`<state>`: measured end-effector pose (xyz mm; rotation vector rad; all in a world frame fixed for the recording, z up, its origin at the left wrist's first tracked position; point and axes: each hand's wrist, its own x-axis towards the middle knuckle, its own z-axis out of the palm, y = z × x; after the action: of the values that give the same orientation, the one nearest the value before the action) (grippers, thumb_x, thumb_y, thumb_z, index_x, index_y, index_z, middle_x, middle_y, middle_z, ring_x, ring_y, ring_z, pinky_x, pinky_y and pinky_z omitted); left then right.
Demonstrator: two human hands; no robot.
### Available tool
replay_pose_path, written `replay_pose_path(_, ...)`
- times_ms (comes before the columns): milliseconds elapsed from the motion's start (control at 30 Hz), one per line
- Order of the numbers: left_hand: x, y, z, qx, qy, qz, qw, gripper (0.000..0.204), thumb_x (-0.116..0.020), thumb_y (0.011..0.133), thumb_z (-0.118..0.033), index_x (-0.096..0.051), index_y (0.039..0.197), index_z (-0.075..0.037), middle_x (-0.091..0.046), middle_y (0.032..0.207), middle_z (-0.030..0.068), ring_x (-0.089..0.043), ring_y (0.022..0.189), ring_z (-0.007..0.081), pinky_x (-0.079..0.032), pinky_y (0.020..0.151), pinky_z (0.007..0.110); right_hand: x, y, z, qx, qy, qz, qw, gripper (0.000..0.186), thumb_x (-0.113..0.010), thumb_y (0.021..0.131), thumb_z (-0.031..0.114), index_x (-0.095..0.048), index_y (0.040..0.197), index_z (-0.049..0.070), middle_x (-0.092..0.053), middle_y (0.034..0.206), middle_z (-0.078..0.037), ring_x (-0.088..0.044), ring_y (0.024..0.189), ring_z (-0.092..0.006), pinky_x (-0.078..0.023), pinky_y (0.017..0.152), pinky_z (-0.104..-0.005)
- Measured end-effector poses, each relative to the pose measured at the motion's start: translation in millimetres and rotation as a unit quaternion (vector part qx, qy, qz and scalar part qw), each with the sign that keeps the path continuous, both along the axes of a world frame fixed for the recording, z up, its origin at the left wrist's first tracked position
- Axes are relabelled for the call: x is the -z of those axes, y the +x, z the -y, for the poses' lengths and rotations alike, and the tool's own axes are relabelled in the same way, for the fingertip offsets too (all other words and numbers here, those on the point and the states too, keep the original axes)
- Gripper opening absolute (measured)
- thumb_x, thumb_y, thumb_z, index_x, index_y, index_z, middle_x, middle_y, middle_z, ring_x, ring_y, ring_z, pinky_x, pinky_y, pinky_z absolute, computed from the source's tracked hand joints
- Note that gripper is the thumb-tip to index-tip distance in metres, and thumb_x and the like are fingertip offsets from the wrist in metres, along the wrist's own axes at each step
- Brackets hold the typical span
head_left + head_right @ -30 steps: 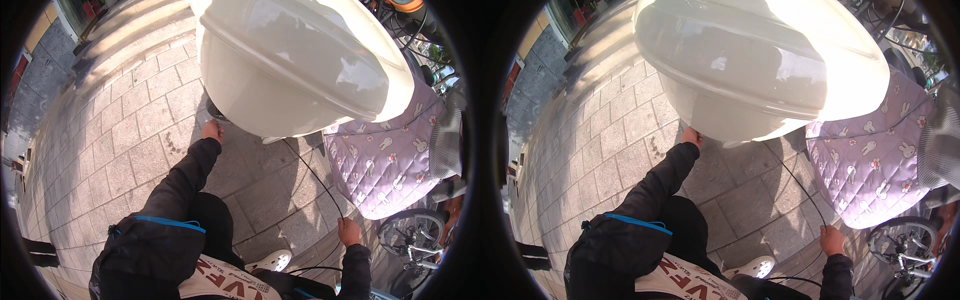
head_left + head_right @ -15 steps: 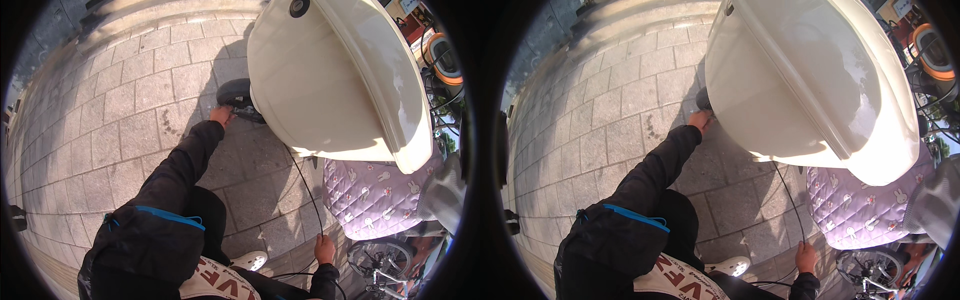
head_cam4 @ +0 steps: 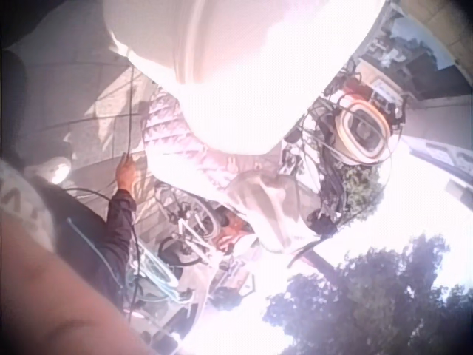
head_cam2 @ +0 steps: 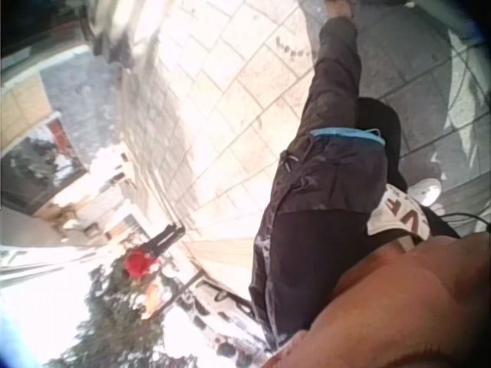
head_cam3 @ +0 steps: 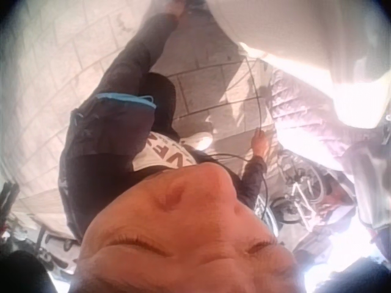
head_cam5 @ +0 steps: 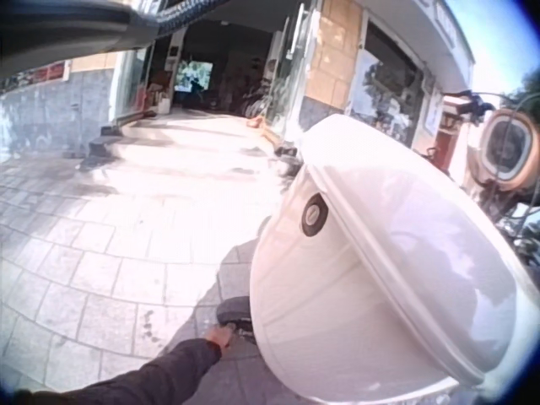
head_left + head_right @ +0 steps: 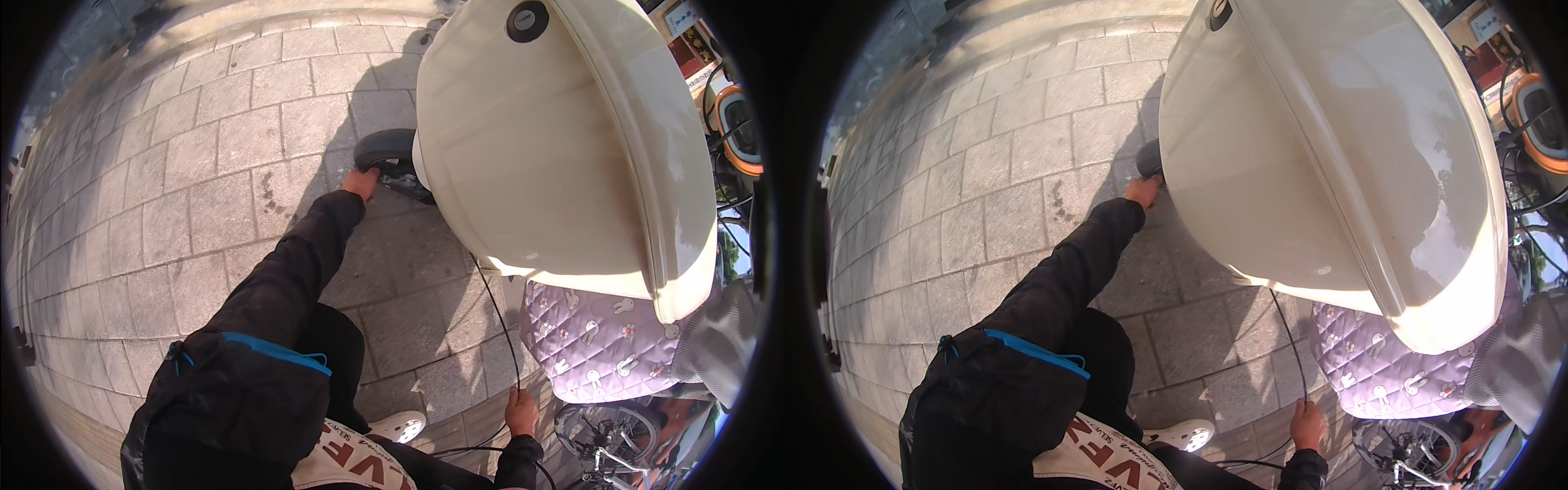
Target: The person uses pliers to cut and strip a black cable, then attaches a metal connector to its end. They route the cable along the handlebar of a white scooter and secure it near the front wheel area.
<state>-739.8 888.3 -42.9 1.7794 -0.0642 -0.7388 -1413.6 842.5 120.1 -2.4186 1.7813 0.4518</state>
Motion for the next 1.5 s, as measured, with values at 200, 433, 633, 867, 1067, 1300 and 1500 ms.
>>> replay_pose_path(200,14,10,-5,0.005,0.024,0.098,0.995,0.052,-0.063,0.096,-0.04,-0.072,0.09,0.011,-0.07,0.065,0.0183,-0.072,0.06,0.0304,-0.056,0.063,0.043,4,8,4,-0.012,-0.003,0.012,1.0,0.042,-0.053,0.105,0.042,-0.068,0.092,0.006,-0.071,0.089,-0.024,-0.067,0.089,-0.0492,-0.049,0.077,-0.0612)
replay_pose_path(433,-11,5,-16,0.123,0.008,0.1,0.987,0.054,-0.061,0.097,-0.044,-0.069,0.08,0.007,-0.066,0.064,0.0157,-0.067,0.055,0.0294,-0.056,0.058,0.042,12,-3,5,-0.025,0.001,-0.001,1.0,0.043,-0.052,0.105,0.042,-0.069,0.094,0.005,-0.071,0.09,-0.025,-0.067,0.09,-0.0487,-0.049,0.078,-0.0605)
replay_pose_path(633,-5,8,-21,0.133,-0.057,0.016,0.989,0.053,-0.059,0.1,-0.047,-0.06,0.072,-0.002,-0.058,0.062,0.0079,-0.06,0.049,0.0208,-0.045,0.047,0.037,12,-2,5,-0.022,0.001,0.001,1.0,0.042,-0.052,0.105,0.042,-0.068,0.092,0.005,-0.071,0.089,-0.024,-0.067,0.089,-0.0486,-0.049,0.078,-0.0604)
replay_pose_path(867,22,7,-17,-0.029,-0.141,-0.055,0.988,0.022,-0.071,0.096,-0.022,-0.067,0.093,0.0,-0.062,0.07,0.0089,-0.062,0.054,0.0182,-0.046,0.046,0.033,13,4,3,-0.028,0.002,-0.004,1.0,0.043,-0.053,0.105,0.042,-0.067,0.089,0.005,-0.071,0.09,-0.024,-0.067,0.089,-0.0484,-0.049,0.077,-0.0599)
replay_pose_path(1067,-7,-15,-8,-0.104,-0.209,-0.191,0.953,0.013,-0.07,0.097,-0.013,-0.064,0.093,-0.003,-0.063,0.072,0.0082,-0.055,0.052,0.0155,-0.036,0.041,0.03,16,-7,4,-0.023,0.008,-0.011,1.0,0.043,-0.052,0.105,0.043,-0.068,0.092,0.004,-0.071,0.093,-0.024,-0.067,0.09,-0.0486,-0.049,0.078,-0.0602)
replay_pose_path(1300,-16,-25,3,-0.215,-0.29,-0.265,0.894,0.014,-0.07,0.099,-0.01,-0.061,0.091,-0.002,-0.065,0.073,0.0101,-0.052,0.051,0.0151,-0.036,0.041,0.028,17,-5,4,-0.023,-0.01,0.006,1.0,0.046,-0.053,0.105,0.045,-0.067,0.09,0.004,-0.07,0.087,-0.026,-0.067,0.09,-0.0499,-0.05,0.077,-0.058)
replay_pose_path(1500,1,-22,5,-0.228,-0.344,-0.243,0.878,0.015,-0.074,0.096,-0.01,-0.061,0.095,-0.002,-0.069,0.078,0.0099,-0.063,0.058,0.014,-0.043,0.044,0.025,14,-2,1,-0.013,0.01,0.007,1.0,0.046,-0.053,0.105,0.045,-0.067,0.091,0.004,-0.071,0.09,-0.026,-0.067,0.092,-0.0502,-0.05,0.079,-0.0593)
